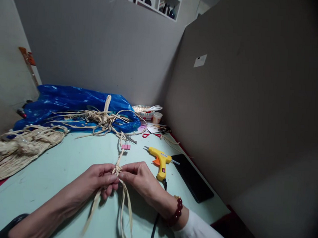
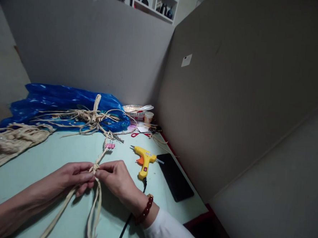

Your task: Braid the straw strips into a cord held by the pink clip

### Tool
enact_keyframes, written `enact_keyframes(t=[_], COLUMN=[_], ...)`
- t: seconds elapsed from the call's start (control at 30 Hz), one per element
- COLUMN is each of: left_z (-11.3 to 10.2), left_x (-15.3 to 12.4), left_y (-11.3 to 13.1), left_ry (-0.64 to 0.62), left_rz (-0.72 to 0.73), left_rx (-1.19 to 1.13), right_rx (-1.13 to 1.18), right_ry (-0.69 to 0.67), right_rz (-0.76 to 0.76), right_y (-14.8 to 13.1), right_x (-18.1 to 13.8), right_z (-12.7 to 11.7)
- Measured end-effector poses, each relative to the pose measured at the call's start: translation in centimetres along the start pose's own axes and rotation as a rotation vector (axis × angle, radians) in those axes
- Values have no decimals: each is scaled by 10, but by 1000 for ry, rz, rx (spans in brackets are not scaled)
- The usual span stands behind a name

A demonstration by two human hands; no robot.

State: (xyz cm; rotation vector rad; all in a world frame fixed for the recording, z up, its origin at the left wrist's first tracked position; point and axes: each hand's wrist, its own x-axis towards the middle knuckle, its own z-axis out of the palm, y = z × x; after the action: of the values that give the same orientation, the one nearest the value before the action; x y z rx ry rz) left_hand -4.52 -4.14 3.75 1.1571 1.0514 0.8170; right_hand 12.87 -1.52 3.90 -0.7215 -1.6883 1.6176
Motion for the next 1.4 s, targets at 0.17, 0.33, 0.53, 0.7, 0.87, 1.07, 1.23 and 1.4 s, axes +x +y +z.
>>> enact_keyframes(t=[0.17, 0.33, 0.53, 0.7, 0.87, 1.07, 1.23, 1.4], left_z=[-2, 6, 2, 7, 14, 10, 11, 13], left_x=[-1, 2, 8, 4, 2, 6, 7, 5], left_y=[3, -2, -12, -8, -9, -17, -14, -10], left_ry=[11, 85, 270, 328, 340, 229, 164, 159], left_rz=[-75, -54, 93, 95, 87, 67, 109, 129], left_rx=[-3, 169, 572, 731, 725, 565, 424, 355], right_rx=[-328, -581, -977, -1267, -1433, -1621, -1839, -1932], right_ry=[84, 131, 228, 184, 103, 107, 116, 163], right_rz=[-21, -56, -98, -159, -219, -278, -222, -195], right_y=[1, -5, -1, 1, 4, 12, 11, 2], right_x=[-2, -10, -17, -23, -34, -40, -39, -40], right_z=[-3, 2, 8, 13, 21, 37, 63, 79])
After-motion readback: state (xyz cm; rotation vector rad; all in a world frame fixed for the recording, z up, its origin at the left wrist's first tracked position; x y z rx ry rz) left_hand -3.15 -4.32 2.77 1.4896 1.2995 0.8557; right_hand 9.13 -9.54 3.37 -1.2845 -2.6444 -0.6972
